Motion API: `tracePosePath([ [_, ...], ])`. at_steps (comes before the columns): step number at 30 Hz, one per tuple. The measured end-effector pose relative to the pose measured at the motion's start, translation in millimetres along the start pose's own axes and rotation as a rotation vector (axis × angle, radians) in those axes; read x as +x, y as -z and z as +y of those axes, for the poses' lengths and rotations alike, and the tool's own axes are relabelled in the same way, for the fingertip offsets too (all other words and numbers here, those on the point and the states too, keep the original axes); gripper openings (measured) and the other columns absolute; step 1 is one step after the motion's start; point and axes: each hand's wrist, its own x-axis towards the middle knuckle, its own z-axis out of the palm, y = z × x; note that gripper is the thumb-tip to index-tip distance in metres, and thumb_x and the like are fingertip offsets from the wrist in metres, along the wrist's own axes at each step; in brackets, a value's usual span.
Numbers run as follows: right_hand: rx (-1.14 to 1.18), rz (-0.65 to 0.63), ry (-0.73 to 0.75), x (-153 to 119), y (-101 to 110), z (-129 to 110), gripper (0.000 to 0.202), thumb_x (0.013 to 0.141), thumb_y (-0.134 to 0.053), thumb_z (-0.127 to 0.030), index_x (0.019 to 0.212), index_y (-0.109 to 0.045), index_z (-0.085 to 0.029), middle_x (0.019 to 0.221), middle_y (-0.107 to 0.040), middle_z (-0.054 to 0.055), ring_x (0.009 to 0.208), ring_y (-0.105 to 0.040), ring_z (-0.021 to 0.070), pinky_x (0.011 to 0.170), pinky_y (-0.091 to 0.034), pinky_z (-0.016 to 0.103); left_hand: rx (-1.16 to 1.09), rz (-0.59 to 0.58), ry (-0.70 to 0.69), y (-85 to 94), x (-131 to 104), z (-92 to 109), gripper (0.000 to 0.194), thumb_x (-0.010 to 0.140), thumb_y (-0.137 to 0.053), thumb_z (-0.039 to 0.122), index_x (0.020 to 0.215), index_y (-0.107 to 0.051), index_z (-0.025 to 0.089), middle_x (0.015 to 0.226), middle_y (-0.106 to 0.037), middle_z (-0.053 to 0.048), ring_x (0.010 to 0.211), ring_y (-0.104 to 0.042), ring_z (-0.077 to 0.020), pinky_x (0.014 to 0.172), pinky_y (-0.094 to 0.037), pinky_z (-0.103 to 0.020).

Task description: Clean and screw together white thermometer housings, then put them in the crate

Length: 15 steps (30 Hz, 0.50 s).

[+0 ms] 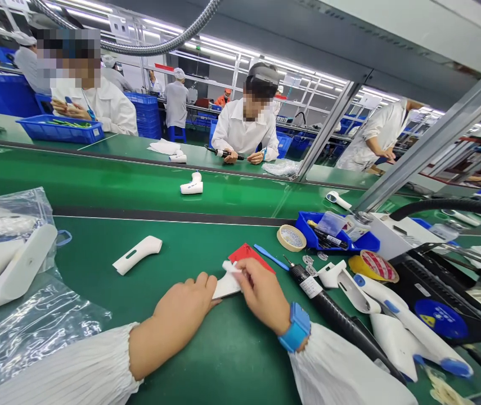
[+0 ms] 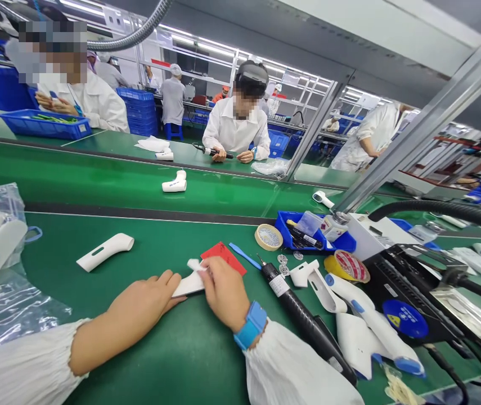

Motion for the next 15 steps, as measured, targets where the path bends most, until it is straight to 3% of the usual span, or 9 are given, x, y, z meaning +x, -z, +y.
tracePosePath([
  [3,-0.035,-0.03,0.073,-0.5,-1.4,-0.9,0.011,0.086,-0.042,-0.021,0.086,-0.053,-0.019,0.075,-0.061,0.002,0.062,-0.055,0.0118,0.056,-0.041,0.021,-0.01,0.004,0.004,-1.3,0.1,-0.2,0.021,0.088,-0.038,0.027,0.09,-0.056,0.016,0.079,-0.056,-0.007,0.058,-0.058,-0.0175,0.048,-0.043,-0.026],
  [7,-0.094,0.044,0.011,1.0,-2.4,-1.7,0.013,0.086,-0.042,-0.024,0.084,-0.053,-0.019,0.068,-0.061,0.002,0.059,-0.055,0.0125,0.053,-0.039,0.022,0.002,0.011,0.005,-3.2,-0.4,0.3,0.025,0.088,-0.036,0.031,0.09,-0.055,0.015,0.076,-0.056,-0.007,0.056,-0.058,-0.0184,0.048,-0.043,-0.028],
  [15,-0.134,0.015,0.004,4.0,-3.3,-2.9,0.015,0.086,-0.04,-0.025,0.086,-0.054,-0.019,0.061,-0.059,-0.001,0.053,-0.053,0.0119,0.051,-0.037,0.021,0.026,0.027,0.035,-5.2,-1.7,3.7,0.023,0.088,-0.037,0.03,0.088,-0.056,0.016,0.076,-0.056,-0.007,0.054,-0.057,-0.0173,0.047,-0.043,-0.026],
])
